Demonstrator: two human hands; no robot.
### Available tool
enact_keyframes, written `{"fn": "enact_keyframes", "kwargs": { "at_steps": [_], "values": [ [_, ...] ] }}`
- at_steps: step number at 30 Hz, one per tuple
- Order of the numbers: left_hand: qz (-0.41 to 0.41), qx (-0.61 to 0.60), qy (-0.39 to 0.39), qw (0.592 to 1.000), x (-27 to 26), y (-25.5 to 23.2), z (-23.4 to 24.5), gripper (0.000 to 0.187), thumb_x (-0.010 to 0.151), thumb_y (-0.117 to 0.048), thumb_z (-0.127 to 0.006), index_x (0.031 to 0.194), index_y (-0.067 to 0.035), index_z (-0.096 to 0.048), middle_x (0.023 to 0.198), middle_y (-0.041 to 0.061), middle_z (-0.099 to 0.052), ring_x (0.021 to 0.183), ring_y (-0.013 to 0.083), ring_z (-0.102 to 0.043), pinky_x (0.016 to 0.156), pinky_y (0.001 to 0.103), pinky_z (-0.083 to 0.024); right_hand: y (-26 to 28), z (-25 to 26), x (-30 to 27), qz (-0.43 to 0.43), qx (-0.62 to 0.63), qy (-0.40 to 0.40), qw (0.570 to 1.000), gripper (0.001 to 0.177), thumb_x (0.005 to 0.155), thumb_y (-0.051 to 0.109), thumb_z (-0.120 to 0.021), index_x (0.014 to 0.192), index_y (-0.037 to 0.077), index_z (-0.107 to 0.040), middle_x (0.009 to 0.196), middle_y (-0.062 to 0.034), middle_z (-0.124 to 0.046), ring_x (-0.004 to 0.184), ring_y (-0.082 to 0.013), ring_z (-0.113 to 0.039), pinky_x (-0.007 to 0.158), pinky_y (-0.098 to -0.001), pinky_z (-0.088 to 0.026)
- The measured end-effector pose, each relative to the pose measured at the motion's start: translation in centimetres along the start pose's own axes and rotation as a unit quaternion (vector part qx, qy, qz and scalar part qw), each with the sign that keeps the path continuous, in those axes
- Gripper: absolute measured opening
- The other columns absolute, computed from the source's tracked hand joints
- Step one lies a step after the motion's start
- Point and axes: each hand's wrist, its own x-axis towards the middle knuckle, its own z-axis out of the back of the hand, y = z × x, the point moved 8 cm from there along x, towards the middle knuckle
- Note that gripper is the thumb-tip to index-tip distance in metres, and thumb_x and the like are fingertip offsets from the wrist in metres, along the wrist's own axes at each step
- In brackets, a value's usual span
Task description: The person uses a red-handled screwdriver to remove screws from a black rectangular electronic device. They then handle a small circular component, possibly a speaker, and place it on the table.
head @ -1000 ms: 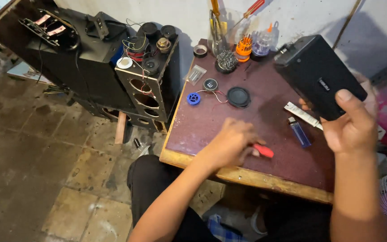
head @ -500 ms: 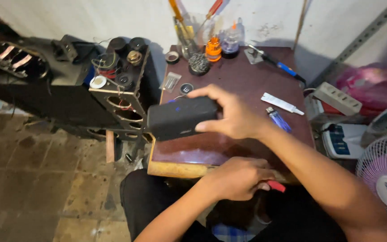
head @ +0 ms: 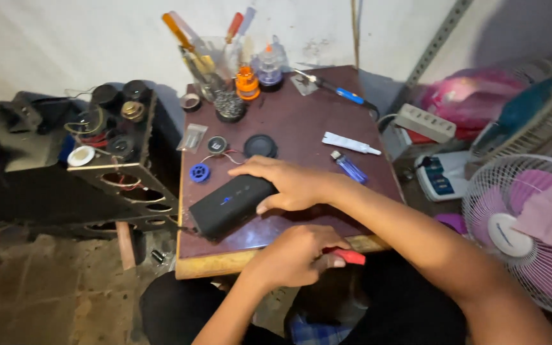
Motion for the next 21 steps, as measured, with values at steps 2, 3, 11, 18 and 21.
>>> {"fn": "enact_keyframes", "kwargs": {
  "at_steps": [2,3,11,18,21],
  "values": [
    [0.012,-0.006,0.001,1.000,0.2,-0.7,0.4,0.019,0.092,-0.012,-0.067,0.110,-0.006,-0.072,0.104,0.011,-0.073,0.094,0.0316,-0.069,0.080,0.039,-0.052,-0.3,0.4,-0.3,0.022,-0.006,-0.018,1.000,0.082,0.083,0.030,-0.081,0.155,0.024,-0.041,0.156,-0.0118,-0.040,0.142,-0.0347,-0.044,0.111,-0.0471,-0.035],
    [0.028,-0.010,-0.003,1.000,0.3,-0.9,0.7,0.018,0.091,-0.011,-0.068,0.108,-0.007,-0.073,0.105,0.010,-0.074,0.096,0.0302,-0.069,0.081,0.038,-0.052,-0.1,0.6,-0.5,0.050,-0.014,-0.030,0.998,0.085,0.083,0.039,-0.082,0.156,0.022,-0.042,0.155,-0.0126,-0.039,0.143,-0.0351,-0.041,0.114,-0.0489,-0.033],
    [0.005,0.006,-0.079,0.997,1.3,-0.6,0.5,0.029,0.084,-0.010,-0.071,0.113,-0.006,-0.075,0.114,0.012,-0.076,0.108,0.0319,-0.071,0.094,0.039,-0.055,5.0,0.7,0.9,0.152,-0.184,-0.122,0.963,0.075,0.097,0.061,-0.048,0.155,0.013,-0.042,0.150,-0.0177,-0.049,0.136,-0.0361,-0.046,0.114,-0.0569,-0.029],
    [0.159,0.080,-0.036,0.983,-0.6,6.9,-3.2,0.022,0.090,-0.033,-0.062,0.095,-0.011,-0.064,0.094,0.015,-0.067,0.089,0.0307,-0.060,0.085,0.043,-0.047,6.9,-5.6,4.1,0.103,-0.333,-0.051,0.936,0.102,0.093,0.078,-0.028,0.160,0.002,-0.021,0.164,-0.0256,-0.029,0.147,-0.0463,-0.032,0.121,-0.0619,-0.014],
    [0.197,0.077,-0.032,0.977,0.0,3.4,0.3,0.024,0.085,-0.027,-0.060,0.094,-0.011,-0.076,0.071,0.013,-0.066,0.079,0.0418,-0.065,0.072,0.045,-0.047,7.4,-5.0,2.8,0.141,-0.345,-0.088,0.924,0.105,0.090,0.083,-0.026,0.157,0.003,-0.030,0.150,-0.0282,-0.048,0.141,-0.0488,-0.045,0.118,-0.0650,-0.024]
  ]
}}
